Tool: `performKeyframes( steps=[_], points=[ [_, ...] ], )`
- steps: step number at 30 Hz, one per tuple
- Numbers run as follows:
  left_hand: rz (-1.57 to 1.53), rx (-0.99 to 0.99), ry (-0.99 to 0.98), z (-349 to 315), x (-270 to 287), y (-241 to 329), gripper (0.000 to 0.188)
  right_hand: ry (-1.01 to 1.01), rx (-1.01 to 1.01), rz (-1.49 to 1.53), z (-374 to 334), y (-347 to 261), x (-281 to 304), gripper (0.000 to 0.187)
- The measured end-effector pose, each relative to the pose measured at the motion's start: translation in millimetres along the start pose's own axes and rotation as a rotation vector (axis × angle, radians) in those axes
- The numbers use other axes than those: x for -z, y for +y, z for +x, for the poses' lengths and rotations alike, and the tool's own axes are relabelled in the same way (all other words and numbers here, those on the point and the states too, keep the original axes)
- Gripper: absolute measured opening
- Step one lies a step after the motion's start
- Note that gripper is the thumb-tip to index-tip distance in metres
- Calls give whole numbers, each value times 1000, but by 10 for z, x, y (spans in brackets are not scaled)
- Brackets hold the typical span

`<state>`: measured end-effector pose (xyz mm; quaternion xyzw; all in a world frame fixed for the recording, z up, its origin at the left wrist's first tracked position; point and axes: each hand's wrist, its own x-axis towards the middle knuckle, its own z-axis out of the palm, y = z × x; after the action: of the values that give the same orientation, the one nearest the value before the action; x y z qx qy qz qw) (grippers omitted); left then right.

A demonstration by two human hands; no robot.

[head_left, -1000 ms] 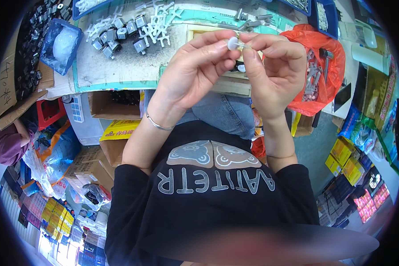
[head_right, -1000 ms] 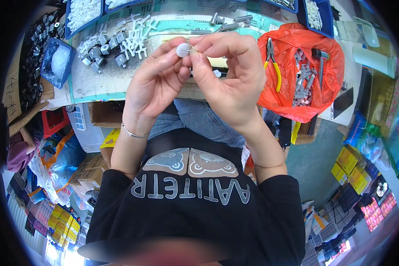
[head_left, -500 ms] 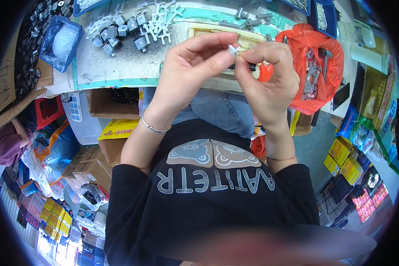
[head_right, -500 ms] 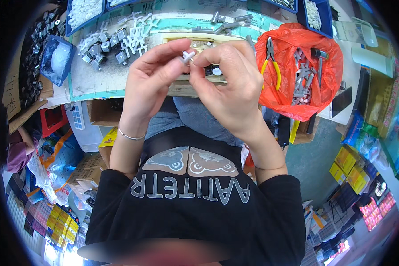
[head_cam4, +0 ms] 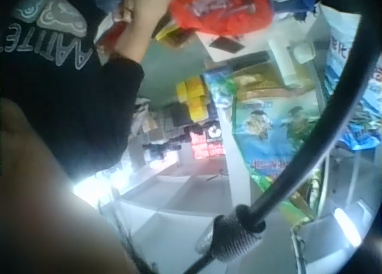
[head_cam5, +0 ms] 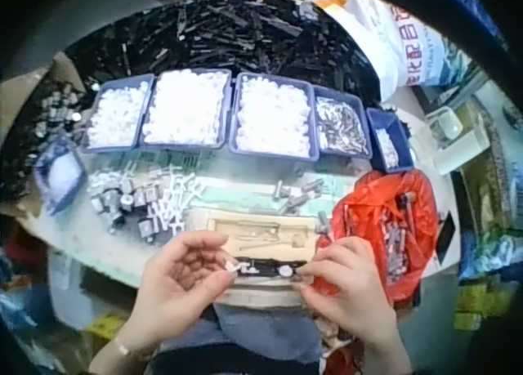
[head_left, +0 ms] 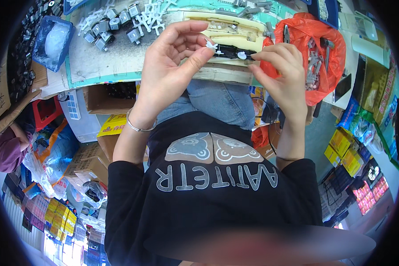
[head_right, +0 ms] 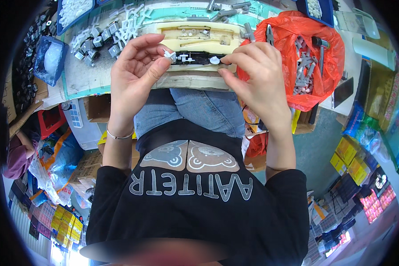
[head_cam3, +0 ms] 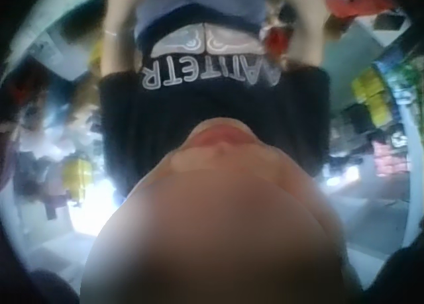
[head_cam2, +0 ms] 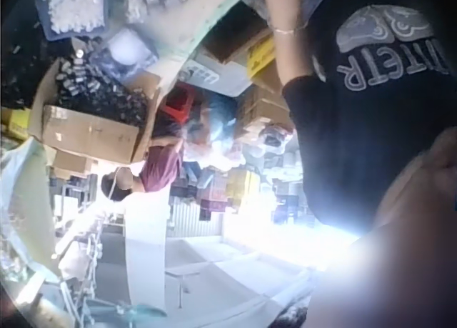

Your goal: The person assembles small electronic and plastic components into a device housing at a workbench, securing them with screws using a screwdriver and pliers.

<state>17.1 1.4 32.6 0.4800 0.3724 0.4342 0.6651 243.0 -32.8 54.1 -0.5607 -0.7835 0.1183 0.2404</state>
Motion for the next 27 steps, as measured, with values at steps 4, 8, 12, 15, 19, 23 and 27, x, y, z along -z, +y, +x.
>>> performKeyframes(
  steps=[4, 8, 12, 15, 19, 23, 27],
  points=[
    [77, -17, 44, -27, -59, -80, 35, -16, 87, -154, 25, 1, -129, 13],
    [439, -155, 25, -65, -88, -84, 20, -19, 125, -191, 46, 2, -168, 11],
    [653, -346, 1, -69, -74, -130, 20, -42, 117, -172, 77, 21, -113, 10],
    [635, -320, 13, -67, -75, -138, 19, -63, 101, -172, 105, -6, -143, 11],
    [626, -343, 22, -61, -47, -140, 19, -85, 68, -139, 142, -6, -153, 11],
    [503, -225, -1, -91, -10, -80, 20, -71, 67, -156, 196, -15, -105, 9],
    [325, -132, 94, -110, -32, -102, 22, 23, 174, -97, 616, -176, 10, 7]
  ],
)
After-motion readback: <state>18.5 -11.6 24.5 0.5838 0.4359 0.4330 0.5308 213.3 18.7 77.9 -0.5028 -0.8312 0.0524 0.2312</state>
